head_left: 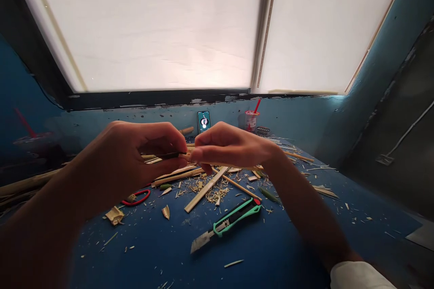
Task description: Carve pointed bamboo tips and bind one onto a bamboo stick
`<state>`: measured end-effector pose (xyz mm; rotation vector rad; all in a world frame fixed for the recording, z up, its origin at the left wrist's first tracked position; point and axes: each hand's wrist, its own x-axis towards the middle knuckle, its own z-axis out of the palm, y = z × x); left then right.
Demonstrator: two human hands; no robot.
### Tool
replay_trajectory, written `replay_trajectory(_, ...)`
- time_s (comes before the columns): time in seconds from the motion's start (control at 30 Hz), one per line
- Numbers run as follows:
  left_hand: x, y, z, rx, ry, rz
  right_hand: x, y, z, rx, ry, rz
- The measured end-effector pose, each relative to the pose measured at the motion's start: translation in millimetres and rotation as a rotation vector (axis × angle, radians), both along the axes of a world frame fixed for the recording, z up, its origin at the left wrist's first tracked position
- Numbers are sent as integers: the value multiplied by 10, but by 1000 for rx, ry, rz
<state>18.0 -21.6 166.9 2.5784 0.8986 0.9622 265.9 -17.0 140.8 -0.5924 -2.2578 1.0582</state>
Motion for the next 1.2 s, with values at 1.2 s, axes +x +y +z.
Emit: replay_trajectory(1.2, -119, 225, -2, -349, -82, -98, -184, -240, -70, 1186, -210, -564)
